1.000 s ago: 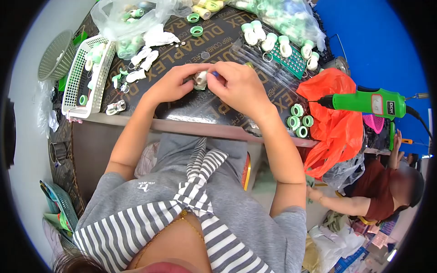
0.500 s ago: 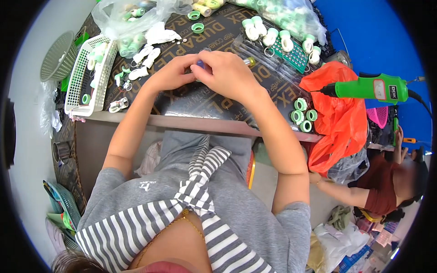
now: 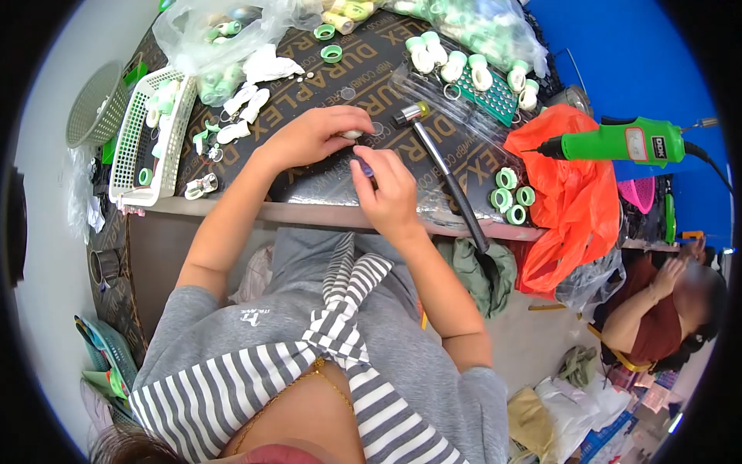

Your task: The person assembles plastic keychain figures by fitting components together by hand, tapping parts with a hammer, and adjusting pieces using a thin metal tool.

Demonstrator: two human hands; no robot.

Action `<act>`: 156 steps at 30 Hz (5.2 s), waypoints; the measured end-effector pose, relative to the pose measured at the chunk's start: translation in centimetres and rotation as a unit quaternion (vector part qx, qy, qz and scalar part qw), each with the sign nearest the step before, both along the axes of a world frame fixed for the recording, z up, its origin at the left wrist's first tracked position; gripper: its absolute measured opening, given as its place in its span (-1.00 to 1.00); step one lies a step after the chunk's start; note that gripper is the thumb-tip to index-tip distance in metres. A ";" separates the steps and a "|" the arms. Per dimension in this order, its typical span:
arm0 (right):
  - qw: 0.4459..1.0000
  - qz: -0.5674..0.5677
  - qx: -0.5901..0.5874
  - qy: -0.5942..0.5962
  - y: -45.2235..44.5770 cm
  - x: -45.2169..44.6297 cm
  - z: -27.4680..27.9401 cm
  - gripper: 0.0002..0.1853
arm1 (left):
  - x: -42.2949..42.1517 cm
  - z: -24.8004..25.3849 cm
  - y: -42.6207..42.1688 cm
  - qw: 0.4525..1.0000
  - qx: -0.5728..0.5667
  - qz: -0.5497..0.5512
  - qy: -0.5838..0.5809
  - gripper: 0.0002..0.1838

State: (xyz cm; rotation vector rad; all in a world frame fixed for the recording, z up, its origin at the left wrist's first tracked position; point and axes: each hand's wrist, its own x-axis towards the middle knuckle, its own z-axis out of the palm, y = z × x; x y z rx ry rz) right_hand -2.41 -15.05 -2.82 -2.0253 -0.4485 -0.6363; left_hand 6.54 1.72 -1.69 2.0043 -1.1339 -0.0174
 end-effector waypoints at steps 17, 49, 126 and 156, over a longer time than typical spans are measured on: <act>0.954 -0.025 -0.217 0.208 -6.2 6.2 5.2 -0.57 | 1.9 -1.1 1.0 0.968 -0.155 0.058 0.189 -0.74; 0.981 0.130 -0.102 0.105 -3.8 -0.4 11.5 -0.53 | -0.5 -2.1 -2.1 0.969 -0.173 0.164 -0.071 -0.85; 0.785 0.202 -0.556 0.184 0.1 10.2 10.8 -0.72 | 2.2 -3.8 -2.4 0.936 -0.231 0.092 0.250 -0.76; 0.949 0.057 -0.183 0.249 -6.3 5.0 3.1 -0.74 | 3.3 -3.2 -1.3 0.894 -0.241 -0.019 0.376 -0.78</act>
